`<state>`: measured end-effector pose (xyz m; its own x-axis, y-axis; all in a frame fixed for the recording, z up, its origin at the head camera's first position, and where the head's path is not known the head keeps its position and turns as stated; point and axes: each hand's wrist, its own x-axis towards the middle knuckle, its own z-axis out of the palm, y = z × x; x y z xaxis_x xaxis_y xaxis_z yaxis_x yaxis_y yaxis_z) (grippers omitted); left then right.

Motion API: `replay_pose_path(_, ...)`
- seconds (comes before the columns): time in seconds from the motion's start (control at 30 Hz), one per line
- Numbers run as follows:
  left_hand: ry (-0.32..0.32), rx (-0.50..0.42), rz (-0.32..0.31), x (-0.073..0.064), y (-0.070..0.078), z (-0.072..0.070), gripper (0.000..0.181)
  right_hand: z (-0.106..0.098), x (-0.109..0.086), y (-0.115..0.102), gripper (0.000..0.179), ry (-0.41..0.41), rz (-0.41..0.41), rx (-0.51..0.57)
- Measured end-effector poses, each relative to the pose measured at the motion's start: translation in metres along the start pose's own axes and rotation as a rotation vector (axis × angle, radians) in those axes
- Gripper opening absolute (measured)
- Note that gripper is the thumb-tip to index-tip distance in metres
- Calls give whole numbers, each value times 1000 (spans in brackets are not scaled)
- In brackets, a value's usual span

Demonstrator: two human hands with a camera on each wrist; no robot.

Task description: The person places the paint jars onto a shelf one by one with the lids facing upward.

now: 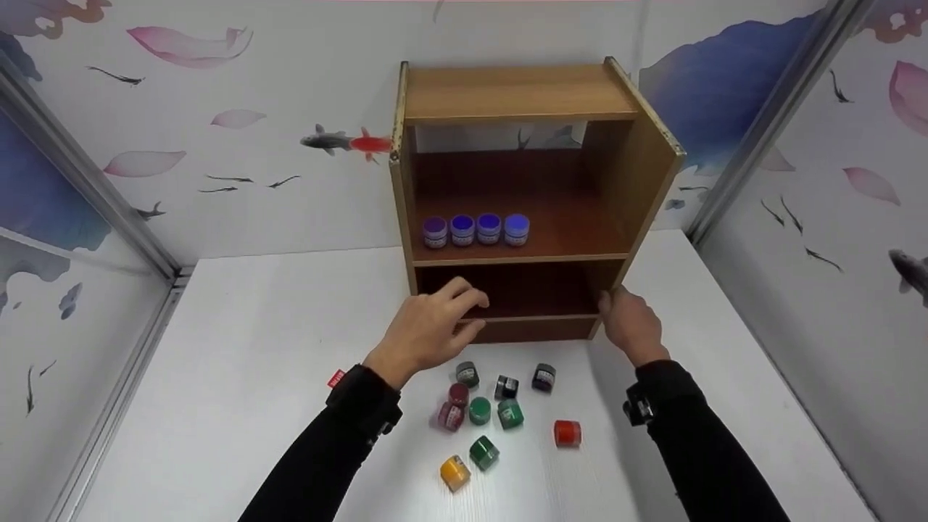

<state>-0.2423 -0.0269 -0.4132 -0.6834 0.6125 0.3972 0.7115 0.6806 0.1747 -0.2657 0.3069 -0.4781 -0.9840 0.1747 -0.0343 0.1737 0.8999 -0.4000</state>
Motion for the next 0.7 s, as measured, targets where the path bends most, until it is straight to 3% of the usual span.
replay_pose_path(0.17, -44, -11, -82, -18, -11, 15, 22, 3, 0, 1, 47, 5, 6, 5)
replay_pose_path(0.37, -65, -51, -230, -33, -29, 25, 19, 3, 0, 1, 48, -6, 8, 7)
replay_pose_path(0.7, 12, 40, -483, -42, -51, 32, 29, 1, 0, 2, 47, -3, -10, -6)
